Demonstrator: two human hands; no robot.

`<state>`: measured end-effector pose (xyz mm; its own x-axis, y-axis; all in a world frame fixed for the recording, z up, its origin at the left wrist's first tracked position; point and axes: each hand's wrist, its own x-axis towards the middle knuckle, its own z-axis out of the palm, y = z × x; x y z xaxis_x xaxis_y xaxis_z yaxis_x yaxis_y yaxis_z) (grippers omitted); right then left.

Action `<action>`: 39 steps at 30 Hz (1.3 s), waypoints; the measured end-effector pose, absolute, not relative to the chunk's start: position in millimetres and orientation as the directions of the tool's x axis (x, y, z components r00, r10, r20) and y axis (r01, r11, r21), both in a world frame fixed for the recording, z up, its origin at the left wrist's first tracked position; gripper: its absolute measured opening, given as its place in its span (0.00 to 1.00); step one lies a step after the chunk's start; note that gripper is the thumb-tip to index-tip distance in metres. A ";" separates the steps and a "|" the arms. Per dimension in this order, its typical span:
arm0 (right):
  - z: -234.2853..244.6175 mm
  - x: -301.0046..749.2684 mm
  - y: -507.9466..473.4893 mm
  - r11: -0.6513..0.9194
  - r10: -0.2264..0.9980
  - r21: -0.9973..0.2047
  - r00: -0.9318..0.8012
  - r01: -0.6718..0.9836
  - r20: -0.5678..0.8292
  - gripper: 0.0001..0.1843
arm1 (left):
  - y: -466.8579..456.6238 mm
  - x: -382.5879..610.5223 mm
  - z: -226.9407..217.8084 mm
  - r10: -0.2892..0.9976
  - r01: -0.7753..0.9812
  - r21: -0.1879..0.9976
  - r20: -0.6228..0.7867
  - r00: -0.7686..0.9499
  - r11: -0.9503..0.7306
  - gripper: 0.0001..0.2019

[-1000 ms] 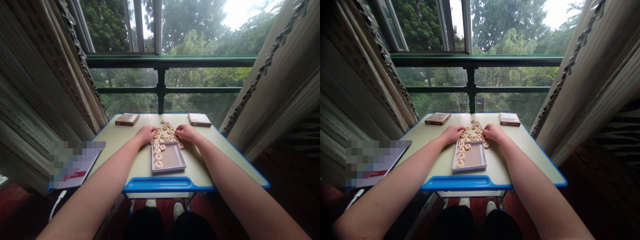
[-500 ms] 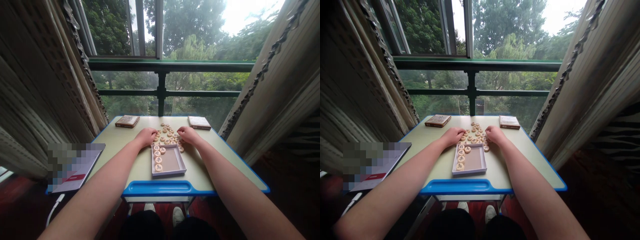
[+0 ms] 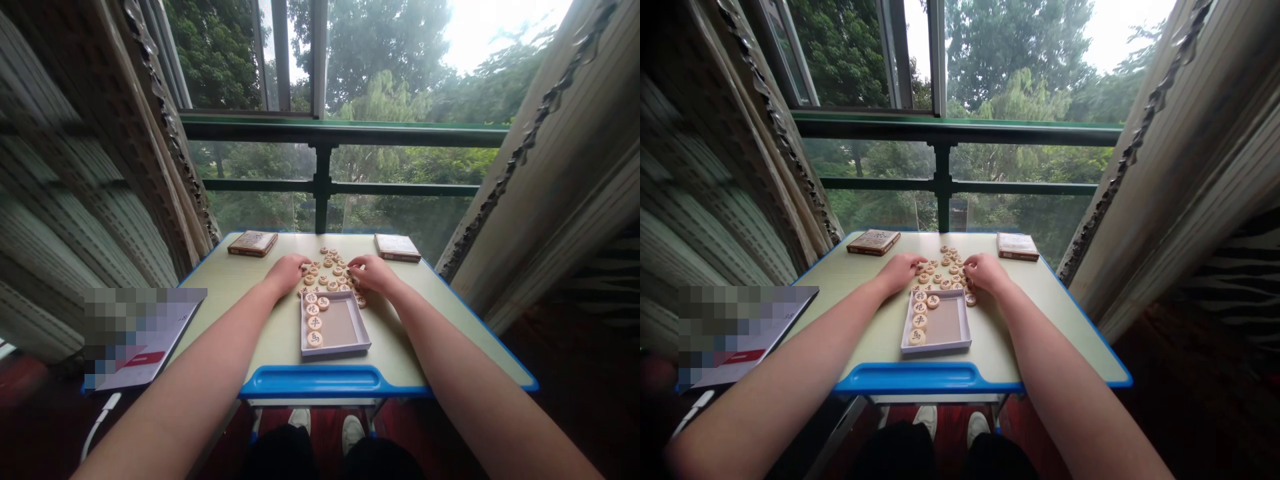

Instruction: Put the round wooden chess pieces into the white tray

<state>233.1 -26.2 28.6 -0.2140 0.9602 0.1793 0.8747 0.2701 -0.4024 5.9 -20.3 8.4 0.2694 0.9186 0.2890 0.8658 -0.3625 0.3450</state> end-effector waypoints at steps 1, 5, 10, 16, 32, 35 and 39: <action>28.6 233.4 -26.1 0.273 0.959 -0.392 -0.218 0.879 0.180 0.13 | -20.0 5.2 8.4 0.917 0.867 0.343 0.298 0.264 -0.361 0.18; 28.0 234.5 -25.7 0.285 0.957 -0.363 -0.240 0.887 0.164 0.12 | -20.2 3.9 8.8 0.912 0.877 0.322 0.325 0.251 -0.356 0.17; 28.0 236.5 -25.6 0.228 0.971 -0.366 -0.182 0.902 0.156 0.13 | -23.2 5.2 9.3 0.890 0.863 0.318 0.370 0.267 -0.392 0.15; 28.4 237.0 -26.6 0.274 0.958 -0.362 -0.221 0.891 0.181 0.12 | -24.2 6.0 6.0 0.856 0.813 0.338 0.391 0.338 -0.475 0.14; 19.8 226.5 -30.3 0.468 0.881 -0.434 -0.364 0.770 0.304 0.09 | -6.2 7.1 -4.6 0.869 0.755 0.492 0.450 0.206 -0.433 0.10; 17.0 225.1 -30.6 0.501 0.860 -0.429 -0.376 0.752 0.346 0.08 | -1.4 7.6 -5.1 0.886 0.763 0.513 0.435 0.163 -0.392 0.11; 17.6 230.7 -30.5 0.422 0.899 -0.456 -0.296 0.784 0.322 0.09 | -0.4 9.3 -5.4 0.904 0.763 0.539 0.405 0.138 -0.358 0.11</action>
<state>230.7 -30.5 17.6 -0.2963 0.8992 0.3220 0.7837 0.4216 -0.4561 9.3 -0.4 -5.4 0.1382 0.9039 0.4048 0.7625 -0.3579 0.5389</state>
